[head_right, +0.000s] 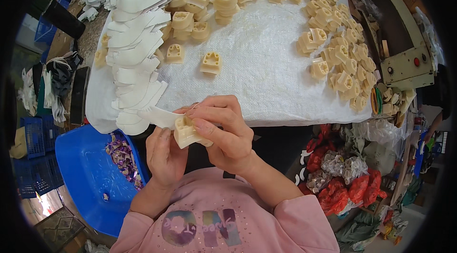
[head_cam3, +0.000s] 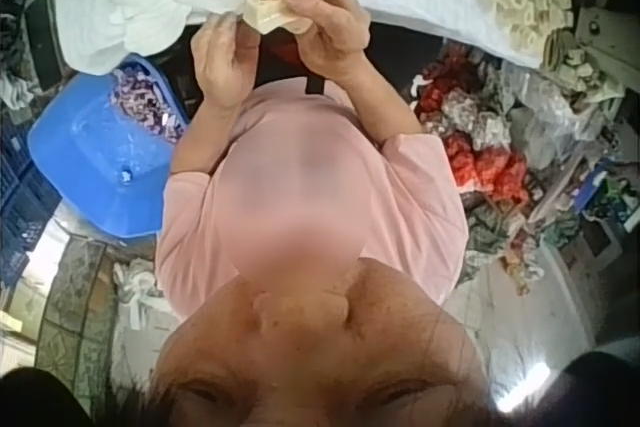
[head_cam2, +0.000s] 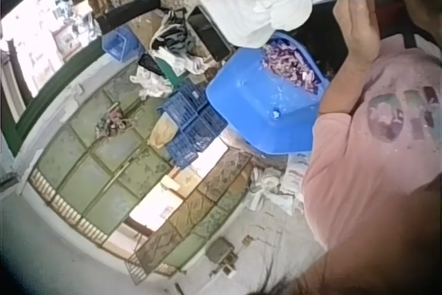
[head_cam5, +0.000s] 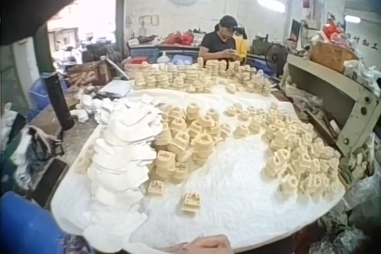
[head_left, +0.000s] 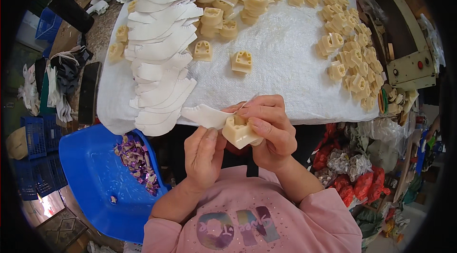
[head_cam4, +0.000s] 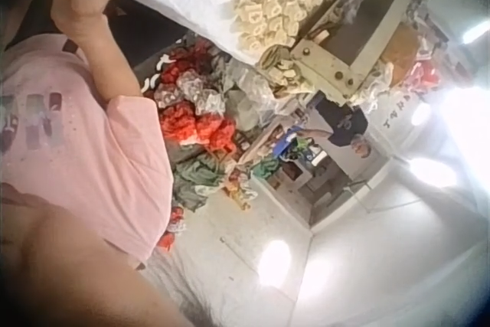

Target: The person is assembling shoe components by applying adhesive and attaching fabric pieces to heel parts.

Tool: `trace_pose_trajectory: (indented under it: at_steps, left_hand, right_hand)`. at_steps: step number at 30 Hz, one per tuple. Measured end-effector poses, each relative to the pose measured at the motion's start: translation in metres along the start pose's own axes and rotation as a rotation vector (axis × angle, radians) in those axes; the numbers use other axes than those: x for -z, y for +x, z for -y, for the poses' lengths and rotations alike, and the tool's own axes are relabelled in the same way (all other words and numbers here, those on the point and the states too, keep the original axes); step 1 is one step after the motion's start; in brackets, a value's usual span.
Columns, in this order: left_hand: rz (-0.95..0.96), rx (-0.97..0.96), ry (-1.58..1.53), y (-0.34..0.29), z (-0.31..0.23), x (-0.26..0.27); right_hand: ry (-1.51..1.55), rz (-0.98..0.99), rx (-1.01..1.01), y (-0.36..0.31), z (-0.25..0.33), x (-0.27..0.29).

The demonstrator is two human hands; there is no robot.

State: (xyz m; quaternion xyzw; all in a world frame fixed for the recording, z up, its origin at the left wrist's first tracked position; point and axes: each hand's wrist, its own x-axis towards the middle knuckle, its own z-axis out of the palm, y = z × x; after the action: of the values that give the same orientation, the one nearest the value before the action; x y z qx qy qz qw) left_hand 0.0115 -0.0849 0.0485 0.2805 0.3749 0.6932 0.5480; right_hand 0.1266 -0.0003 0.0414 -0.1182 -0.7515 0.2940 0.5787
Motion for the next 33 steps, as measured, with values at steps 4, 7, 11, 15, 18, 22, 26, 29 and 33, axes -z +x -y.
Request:
trace_pose_trajectory:
  at_steps: [4,7,11,15,18,22,26,29,33]
  left_hand:
    - [-0.004,0.002,-0.007,-0.001,-0.002,-0.003]
    - [-0.001,0.012,0.053,-0.003,-0.002,-0.003]
    - [-0.002,-0.051,0.200,-0.002,-0.003,-0.004]
    - [0.122,-0.116,0.357,0.005,-0.010,0.011]
    - [-0.012,-0.213,0.494,0.013,-0.014,0.012]
    - [-0.102,-0.268,0.696,0.013,-0.028,0.005]
    - [-0.057,-0.241,0.820,0.012,-0.022,0.005]
    - [-0.013,-0.347,0.847,0.013,-0.009,0.010]
    - [-0.011,-0.408,0.934,0.009,-0.004,0.007]
  right_hand:
    - [-0.018,0.013,-0.021,-0.001,0.001,0.003]
    - [-0.054,0.018,-0.015,-0.004,0.000,0.002]
    - [-0.289,0.049,0.035,-0.001,0.001,0.007]
    - [-0.245,-0.034,0.050,0.000,-0.007,0.002]
    - [-0.273,-0.023,0.021,0.000,-0.005,0.004]
    - [-0.542,0.167,0.010,0.012,0.012,0.011]
    - [-0.680,0.345,-0.124,0.018,0.022,0.013]
    - [-0.678,0.409,-0.166,0.016,0.023,0.013]
    - [-0.677,0.454,-0.172,0.015,0.024,0.014]
